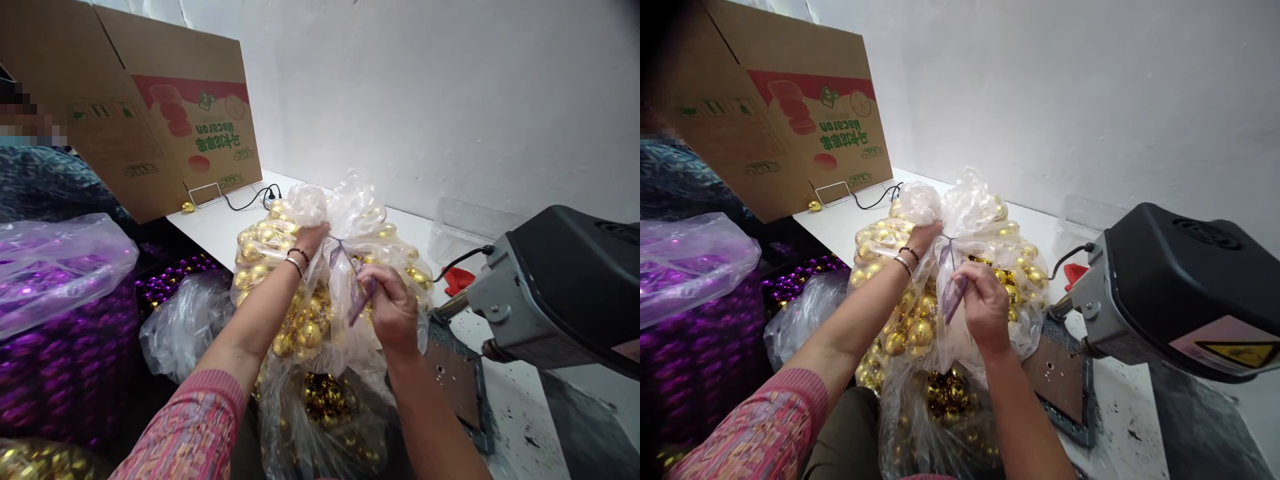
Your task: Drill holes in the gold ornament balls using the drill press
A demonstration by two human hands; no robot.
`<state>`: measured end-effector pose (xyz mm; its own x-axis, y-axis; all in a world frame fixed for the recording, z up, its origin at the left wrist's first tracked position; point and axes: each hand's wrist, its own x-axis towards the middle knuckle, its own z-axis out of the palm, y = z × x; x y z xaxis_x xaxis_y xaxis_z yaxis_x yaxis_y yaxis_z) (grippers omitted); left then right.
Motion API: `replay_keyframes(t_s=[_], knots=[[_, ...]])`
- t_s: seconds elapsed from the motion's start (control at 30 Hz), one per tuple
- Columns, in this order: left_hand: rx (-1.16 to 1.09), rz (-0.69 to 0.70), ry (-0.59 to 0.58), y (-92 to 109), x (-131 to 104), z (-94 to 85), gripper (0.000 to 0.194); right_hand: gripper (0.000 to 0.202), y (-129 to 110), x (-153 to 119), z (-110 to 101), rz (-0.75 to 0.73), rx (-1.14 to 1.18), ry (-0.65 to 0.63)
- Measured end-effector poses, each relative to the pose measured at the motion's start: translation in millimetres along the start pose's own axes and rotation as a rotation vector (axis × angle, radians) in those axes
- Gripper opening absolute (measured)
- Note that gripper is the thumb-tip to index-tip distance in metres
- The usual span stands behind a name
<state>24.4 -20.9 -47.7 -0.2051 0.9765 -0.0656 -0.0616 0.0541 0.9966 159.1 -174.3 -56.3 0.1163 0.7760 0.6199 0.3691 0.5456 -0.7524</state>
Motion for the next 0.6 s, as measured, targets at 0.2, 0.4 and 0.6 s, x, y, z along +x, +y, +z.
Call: replay_keyframes(t_s=[0.2,0.4,0.6], knots=[[-0.031,0.018,0.002,1,-7,2.5,0.004,0.018,-25,-30,-31,-0.131,0.043,-0.230],[-0.183,0.040,-0.052,0,-15,-3.5,0.014,0.027,-15,32,-23,-0.127,-0.277,0.069],[-0.168,-0.026,-0.060,-2,-9,-6.7,0.013,0.023,31,79,19,-0.082,-0.346,-0.242]])
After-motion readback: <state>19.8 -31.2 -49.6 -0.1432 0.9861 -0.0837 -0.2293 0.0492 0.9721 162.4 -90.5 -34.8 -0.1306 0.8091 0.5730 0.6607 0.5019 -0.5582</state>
